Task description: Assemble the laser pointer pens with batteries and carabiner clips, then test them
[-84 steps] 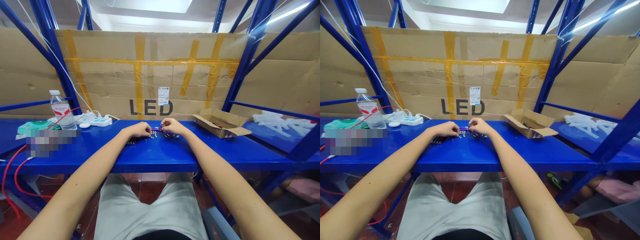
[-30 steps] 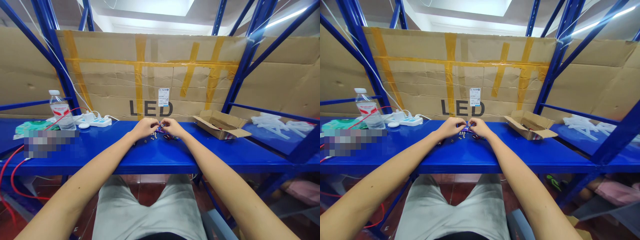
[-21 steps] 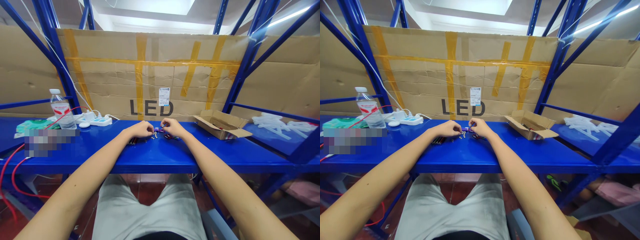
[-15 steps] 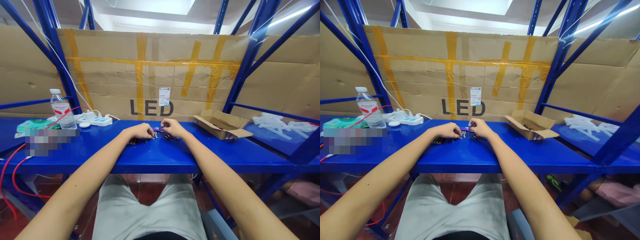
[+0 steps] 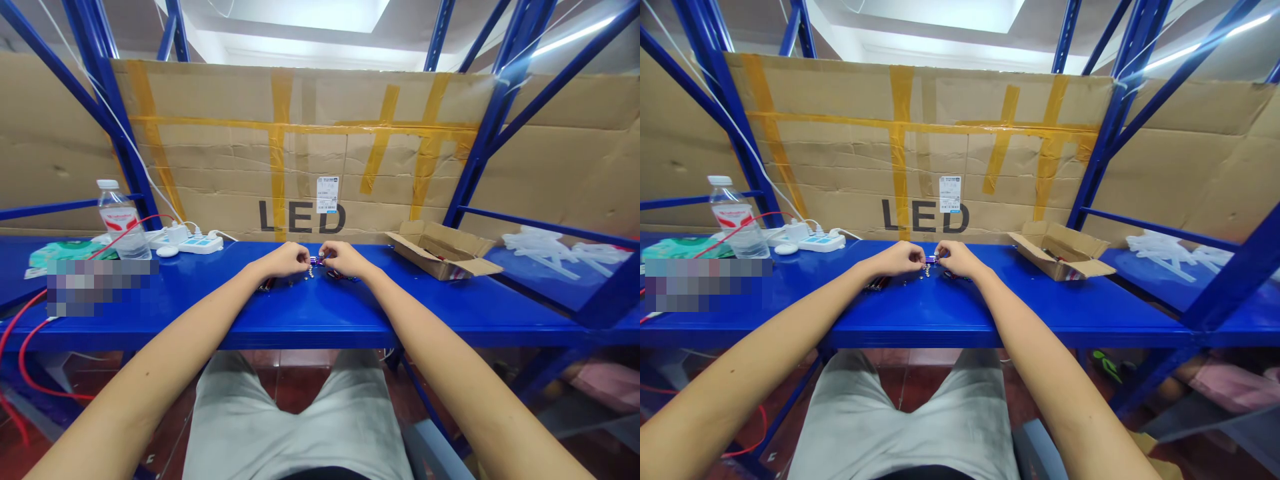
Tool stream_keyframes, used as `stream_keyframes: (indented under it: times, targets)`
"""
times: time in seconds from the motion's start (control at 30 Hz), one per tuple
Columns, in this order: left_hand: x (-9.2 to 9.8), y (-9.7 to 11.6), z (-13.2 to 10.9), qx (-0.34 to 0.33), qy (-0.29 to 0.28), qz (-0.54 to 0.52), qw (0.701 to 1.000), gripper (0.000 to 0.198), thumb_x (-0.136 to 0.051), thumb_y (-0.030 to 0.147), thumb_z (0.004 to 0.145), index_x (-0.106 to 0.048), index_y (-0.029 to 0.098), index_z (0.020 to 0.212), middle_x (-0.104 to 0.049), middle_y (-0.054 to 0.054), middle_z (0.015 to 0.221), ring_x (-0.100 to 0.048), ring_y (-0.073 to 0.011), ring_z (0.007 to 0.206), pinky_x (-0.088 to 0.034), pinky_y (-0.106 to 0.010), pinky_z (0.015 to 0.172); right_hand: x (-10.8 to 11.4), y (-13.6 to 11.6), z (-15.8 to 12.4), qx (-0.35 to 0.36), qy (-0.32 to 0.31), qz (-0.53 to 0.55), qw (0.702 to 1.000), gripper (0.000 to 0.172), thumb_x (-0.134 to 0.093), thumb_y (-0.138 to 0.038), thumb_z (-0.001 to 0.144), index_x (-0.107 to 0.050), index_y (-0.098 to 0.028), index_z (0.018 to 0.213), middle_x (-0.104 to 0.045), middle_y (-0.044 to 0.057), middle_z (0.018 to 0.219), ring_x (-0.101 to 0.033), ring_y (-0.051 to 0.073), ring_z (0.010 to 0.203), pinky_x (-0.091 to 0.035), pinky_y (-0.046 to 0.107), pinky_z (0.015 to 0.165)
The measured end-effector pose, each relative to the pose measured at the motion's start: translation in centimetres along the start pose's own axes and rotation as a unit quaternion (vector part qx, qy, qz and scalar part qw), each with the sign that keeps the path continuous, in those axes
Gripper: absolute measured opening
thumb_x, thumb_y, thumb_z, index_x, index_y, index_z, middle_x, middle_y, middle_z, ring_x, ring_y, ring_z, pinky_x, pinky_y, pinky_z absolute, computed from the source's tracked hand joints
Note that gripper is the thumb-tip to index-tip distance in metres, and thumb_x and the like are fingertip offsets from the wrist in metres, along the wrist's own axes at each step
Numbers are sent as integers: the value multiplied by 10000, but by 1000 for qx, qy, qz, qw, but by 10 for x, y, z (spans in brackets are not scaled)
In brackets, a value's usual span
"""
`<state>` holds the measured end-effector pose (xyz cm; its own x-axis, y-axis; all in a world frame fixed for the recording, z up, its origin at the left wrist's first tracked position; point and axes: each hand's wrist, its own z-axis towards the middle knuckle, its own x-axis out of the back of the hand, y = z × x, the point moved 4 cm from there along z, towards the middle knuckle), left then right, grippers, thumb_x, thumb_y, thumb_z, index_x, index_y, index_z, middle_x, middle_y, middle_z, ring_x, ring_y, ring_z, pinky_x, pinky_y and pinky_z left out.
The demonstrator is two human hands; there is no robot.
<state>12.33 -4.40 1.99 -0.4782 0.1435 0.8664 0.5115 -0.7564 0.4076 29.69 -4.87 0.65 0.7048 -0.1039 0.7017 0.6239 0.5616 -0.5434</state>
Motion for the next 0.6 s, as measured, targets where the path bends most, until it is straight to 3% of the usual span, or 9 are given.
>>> stream_keyframes:
  times: [0.1, 0.2, 0.4, 0.6]
  targets:
    - [4, 7, 2, -31, 85, -25, 996, 142, -581, 245, 770, -675, 145, 807, -682, -21, 727, -604, -133, 669, -445, -235, 639, -3, -2, -1, -7, -20, 13, 1000, 199, -569, -60, 691, -625, -161, 854, -662, 4, 758, -589, 129, 697, -442, 242, 663]
    - [5, 12, 3, -52, 129, -32, 990, 148, -578, 266, 798, -662, 145, 805, -669, -12, 704, -594, -125, 651, -444, -229, 629, -5, -8, -3, -13, -43, 43, 998, 188, -566, -67, 696, -610, -160, 854, -655, -1, 743, -581, 122, 662, -436, 234, 627]
    - [6, 18, 3, -82, 153, -33, 984, 107, -565, 211, 804, -652, 152, 819, -682, -14, 734, -612, -131, 691, -461, -234, 662, -6, -22, -7, -10, -65, 95, 993, 137, -556, -100, 708, -565, -167, 827, -617, -17, 688, -561, 121, 613, -417, 226, 562]
    - [4, 22, 1, -118, 130, -6, 984, 113, -560, 190, 792, -661, 162, 835, -697, -13, 770, -624, -136, 708, -458, -241, 682, -7, -25, -8, -26, -55, 122, 991, 78, -552, -134, 730, -542, -173, 796, -621, -10, 689, -559, 129, 611, -422, 236, 565]
